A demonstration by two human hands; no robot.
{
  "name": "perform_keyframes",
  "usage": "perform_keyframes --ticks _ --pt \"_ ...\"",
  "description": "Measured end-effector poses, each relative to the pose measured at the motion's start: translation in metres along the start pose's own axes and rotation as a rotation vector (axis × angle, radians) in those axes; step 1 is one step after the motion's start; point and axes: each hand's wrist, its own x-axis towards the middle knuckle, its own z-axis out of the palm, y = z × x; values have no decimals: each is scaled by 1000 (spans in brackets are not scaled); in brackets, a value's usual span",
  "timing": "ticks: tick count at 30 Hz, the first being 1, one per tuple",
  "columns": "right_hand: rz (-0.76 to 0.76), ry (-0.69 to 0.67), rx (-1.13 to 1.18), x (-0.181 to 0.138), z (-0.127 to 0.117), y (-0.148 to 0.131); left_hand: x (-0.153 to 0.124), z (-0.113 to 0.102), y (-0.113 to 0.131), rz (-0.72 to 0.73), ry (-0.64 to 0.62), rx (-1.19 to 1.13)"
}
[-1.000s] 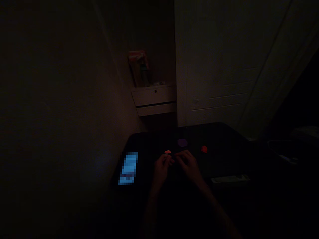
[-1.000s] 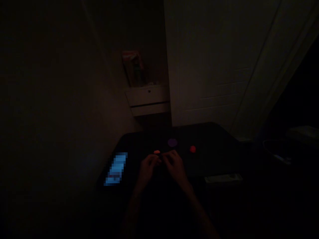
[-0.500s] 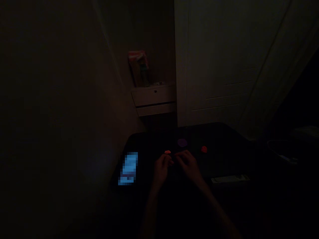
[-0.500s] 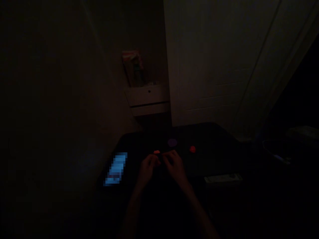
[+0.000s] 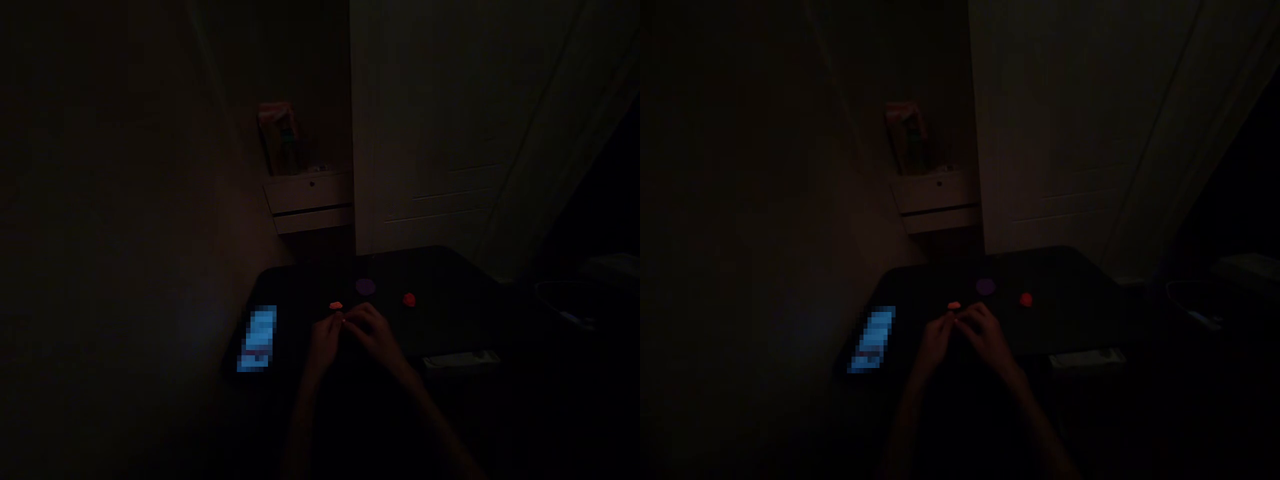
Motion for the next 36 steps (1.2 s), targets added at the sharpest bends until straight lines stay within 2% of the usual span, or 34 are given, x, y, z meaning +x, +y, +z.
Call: perform_keyframes --ticks 4,10,15,18,25,30,36 --pt "5 38 -9 0 -1 1 0 1 -1 -20 5 -47" --pt "36 74 -17 0 0 5 0 0 2 69 35 -18" --pt "69 78 -24 0 -1 2 -2 -1 4 72 14 -9" --pt "60 75 -22 0 -1 1 -2 -1 1 78 -2 -15" --pt "83 82 -48 0 -3 0 2 2 -9 51 65 -130" --pt "81 148 -71 0 -3 1 0 0 -1 53 70 -43" --pt "82 165 -81 1 -3 5 0 -2 -1 35 112 -8"
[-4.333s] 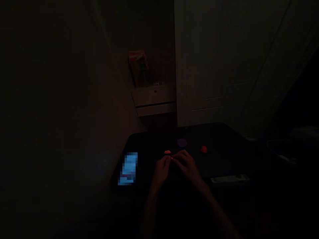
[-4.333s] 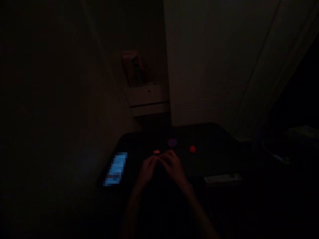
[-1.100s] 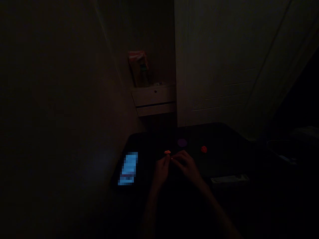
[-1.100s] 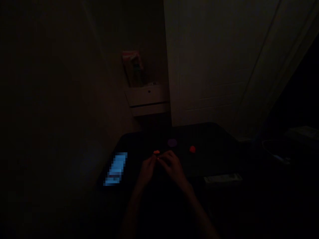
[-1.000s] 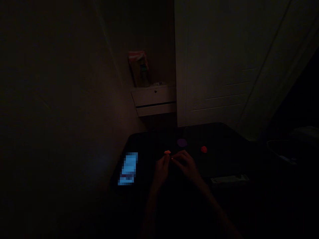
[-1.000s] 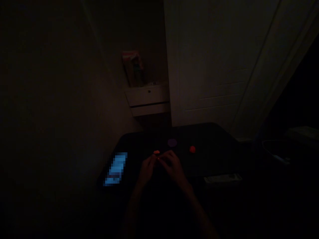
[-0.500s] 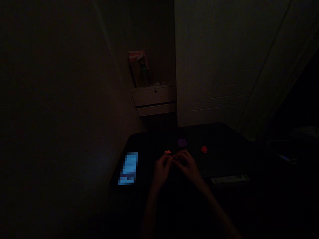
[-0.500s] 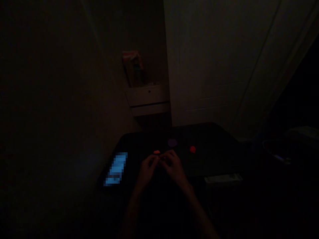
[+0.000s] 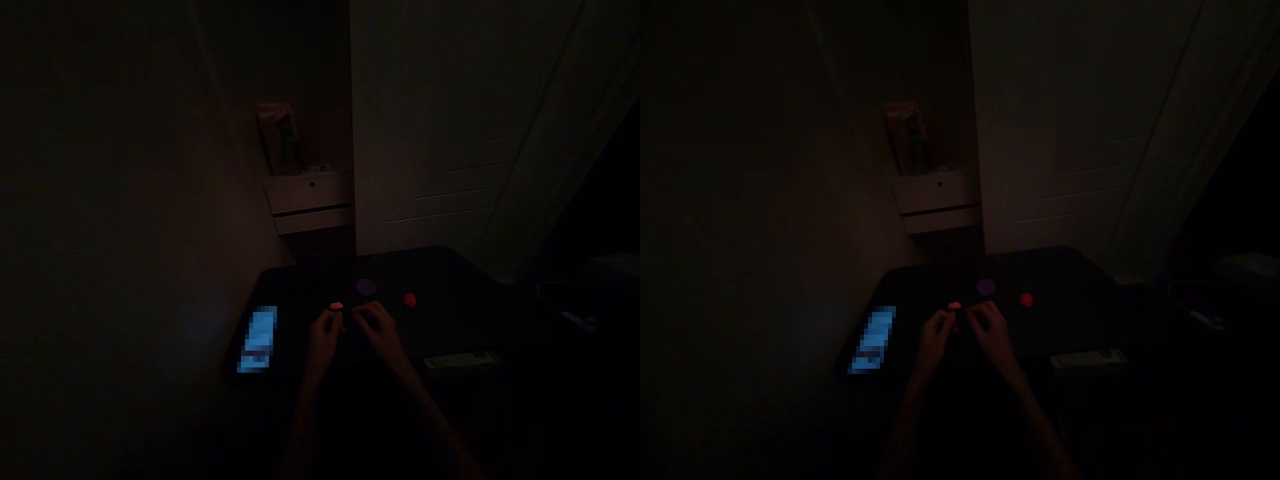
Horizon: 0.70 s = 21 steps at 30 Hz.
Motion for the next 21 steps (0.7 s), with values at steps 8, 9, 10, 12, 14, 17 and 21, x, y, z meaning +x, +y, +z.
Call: perform_keyframes --ticks 8,9,10,12,14,17,21 --pt "25 53 -32 0 3 9 2 3 -5 -59 10 -83" --pt "29 60 -35 0 3 10 2 3 -5 -64 9 -93" --pt "32 61 -35 0 3 11 2 4 -5 -66 9 -99" --pt "33 57 -28 0 3 11 2 4 -5 -58 2 -107" --pt "29 54 -23 0 3 10 2 4 -5 -43 -5 -115" --pt "23 52 -17 1 2 8 2 5 -6 -36 0 -127" --pt "24 50 -22 0 2 8 2 5 -6 -65 6 -109"
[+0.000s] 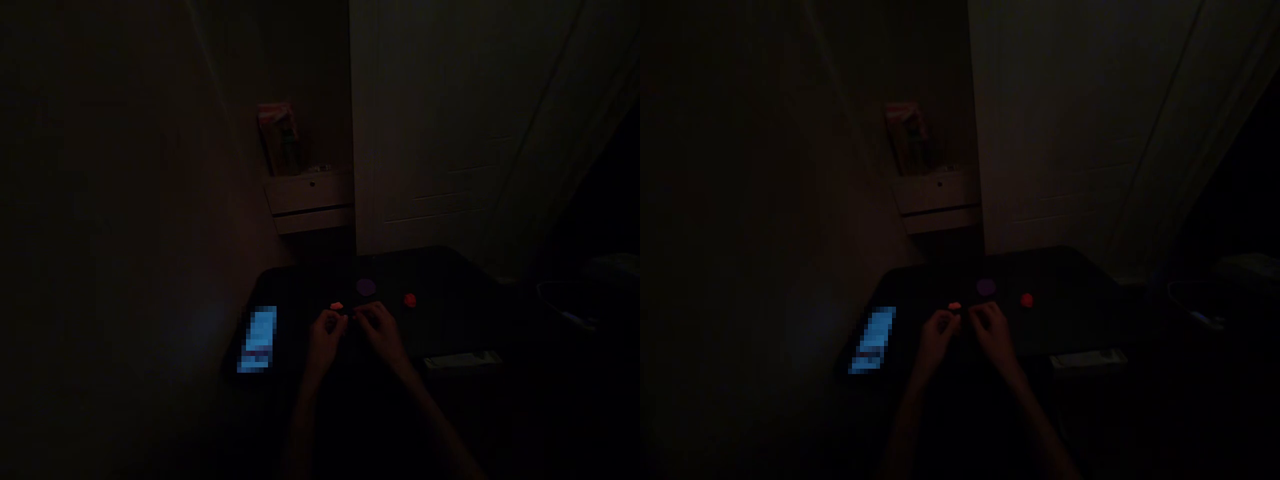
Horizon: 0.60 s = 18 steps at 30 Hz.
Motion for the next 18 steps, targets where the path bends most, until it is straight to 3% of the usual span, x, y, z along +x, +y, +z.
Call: perform_keyframes --ticks 18 --pt "4 -18 -3 0 0 1 0 -2 0 57 -27 -6"
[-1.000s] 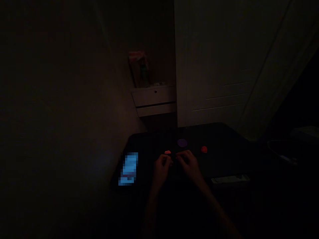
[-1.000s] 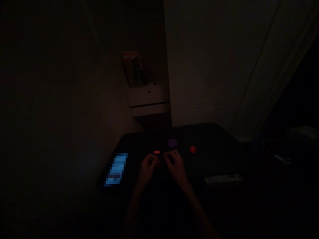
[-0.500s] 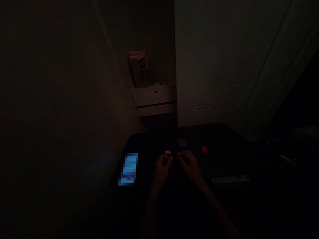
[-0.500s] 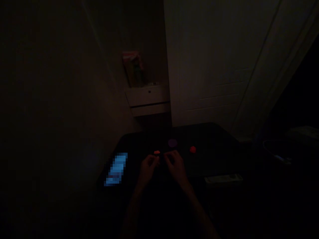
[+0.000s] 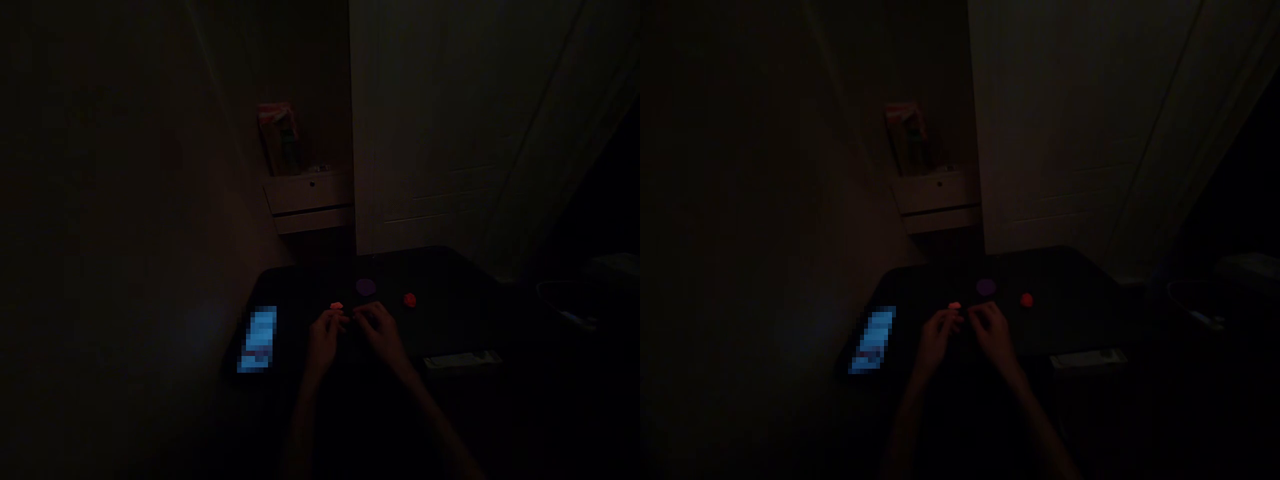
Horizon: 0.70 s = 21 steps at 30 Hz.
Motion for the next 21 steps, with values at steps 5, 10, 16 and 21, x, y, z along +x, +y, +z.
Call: perform_keyframes --ticks 5,10,16,21 --pt "-8 -3 -7 0 0 2 0 0 -1 12 12 1" --pt "-2 -11 -1 0 0 1 1 -1 -1 10 25 -3" --pt "18 -4 8 0 0 -2 0 -1 0 -10 16 67" --pt "16 1 8 1 0 0 -1 0 2 -23 2 50"
